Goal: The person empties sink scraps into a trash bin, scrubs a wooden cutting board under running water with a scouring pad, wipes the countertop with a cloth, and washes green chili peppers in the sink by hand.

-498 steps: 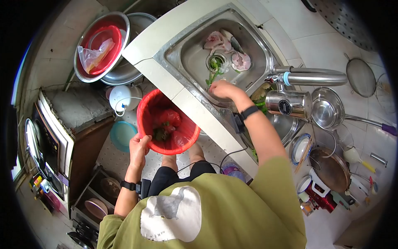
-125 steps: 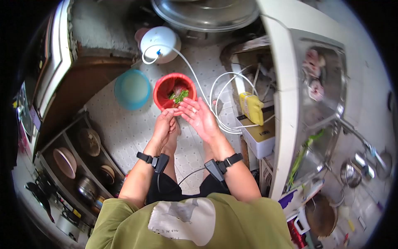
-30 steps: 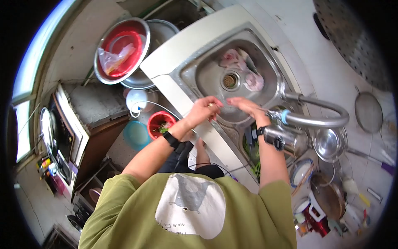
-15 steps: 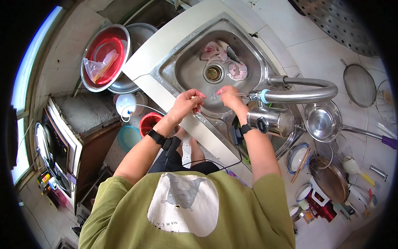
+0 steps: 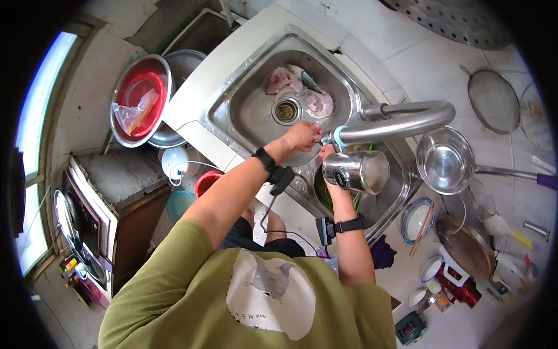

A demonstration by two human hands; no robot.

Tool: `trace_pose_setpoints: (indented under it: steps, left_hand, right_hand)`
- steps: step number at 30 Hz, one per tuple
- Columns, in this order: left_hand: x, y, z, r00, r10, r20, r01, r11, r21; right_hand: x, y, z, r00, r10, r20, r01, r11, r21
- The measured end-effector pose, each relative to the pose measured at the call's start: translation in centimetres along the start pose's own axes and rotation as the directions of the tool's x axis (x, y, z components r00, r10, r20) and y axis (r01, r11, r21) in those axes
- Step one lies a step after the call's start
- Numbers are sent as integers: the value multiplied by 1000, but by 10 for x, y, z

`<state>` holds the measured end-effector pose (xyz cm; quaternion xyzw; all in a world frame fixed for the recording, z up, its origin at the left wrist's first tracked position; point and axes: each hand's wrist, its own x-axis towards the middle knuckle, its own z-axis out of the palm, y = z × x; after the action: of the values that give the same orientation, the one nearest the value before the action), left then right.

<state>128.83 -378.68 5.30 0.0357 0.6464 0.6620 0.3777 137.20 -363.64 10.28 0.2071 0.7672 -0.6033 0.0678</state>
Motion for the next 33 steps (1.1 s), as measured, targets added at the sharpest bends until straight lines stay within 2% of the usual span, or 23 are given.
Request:
trace_pose_setpoints:
  steps: [1, 2, 5, 6, 8, 9, 10, 11, 13, 14, 16, 17, 18, 20, 22, 24, 27, 28, 29, 30, 31, 32, 33]
  left_hand:
    - [18, -14, 0, 967, 243, 75, -248, 837, 488]
    - [14, 11, 9, 998, 24, -59, -7, 961, 278]
    - [11, 25, 32, 886, 11, -464, 19, 998, 62]
    - [0, 39, 35, 863, 27, -504, 21, 996, 90]
    - [-19, 62, 41, 900, -45, -433, 83, 994, 69]
    - [-26, 64, 41, 900, 42, -433, 33, 986, 163]
    - [-35, 63, 44, 898, 128, -422, -17, 967, 255]
    - [-45, 61, 49, 896, 129, -424, -17, 966, 258]
    - [-67, 56, 57, 857, 292, -425, -86, 894, 440]
    - [-75, 54, 55, 856, 291, -428, -84, 895, 439]
    - [-98, 56, 47, 757, 474, -450, -338, 873, 352]
    - [-106, 57, 35, 741, 524, -421, -338, 832, 441]
    - [-115, 58, 25, 783, 467, -410, -339, 874, 348]
    - [-129, 61, 14, 747, 368, -554, -298, 930, 216]
    - [-136, 61, -1, 711, 291, -640, -201, 957, 211]
    - [-132, 45, -13, 741, 144, -656, -204, 979, -15]
    - [-121, 32, -20, 862, -74, -502, -126, 927, -352]
    - [-118, 37, -17, 867, -74, -493, -124, 926, -357]
    - [-114, 43, -12, 884, -168, -436, -60, 884, -463]
    - [-109, 47, -8, 894, -255, -369, 6, 829, -559]
    - [-99, 40, -4, 919, -243, -310, -19, 759, -651]
    - [-89, 33, -4, 921, -243, -305, -15, 761, -649]
    - [-77, 22, -6, 965, -207, -160, 43, 729, -683]
  right_hand:
    - [14, 30, -17, 999, -31, -11, 30, 999, -33]
    - [27, 54, -21, 998, -66, -9, 65, 996, -58]
    - [2, -6, 13, 989, 145, -12, -139, 966, 219]
    - [4, -9, 15, 983, 174, 50, -180, 917, 357]
    - [11, -19, 21, 933, 278, 227, -359, 708, 608]
    - [15, -23, 25, 893, 325, 312, -449, 570, 688]
    - [10, -39, 33, 881, 261, 395, -473, 483, 737]
    - [7, -43, 44, 881, 258, 398, -474, 482, 737]
    - [0, -47, 71, 928, 202, 312, -369, 404, 837]
    - [-4, -47, 82, 947, 181, 264, -314, 361, 878]
    - [-3, -41, 94, 970, 161, 183, -224, 295, 929]
    - [0, -36, 97, 976, 157, 153, -192, 275, 942]
    - [13, -24, 93, 966, 119, 229, -257, 377, 890]
    - [36, 4, 75, 928, 95, 359, -345, 579, 739]
    - [55, 21, 70, 781, 41, 623, -619, 177, 765]
    - [39, -13, 65, 769, 129, 626, -637, 73, 767]
    - [28, -28, 57, 784, 188, 592, -621, 216, 754]
    - [22, -40, 57, 783, 197, 590, -622, 267, 736]
    - [16, -52, 61, 821, 287, 493, -570, 392, 722]
    - [17, -44, 62, 825, 289, 486, -565, 393, 726]
    - [19, -32, 62, 855, 232, 464, -511, 535, 673]
    - [21, -21, 62, 877, 171, 449, -439, 663, 606]
    - [14, -36, 70, 898, 272, 346, -431, 704, 564]
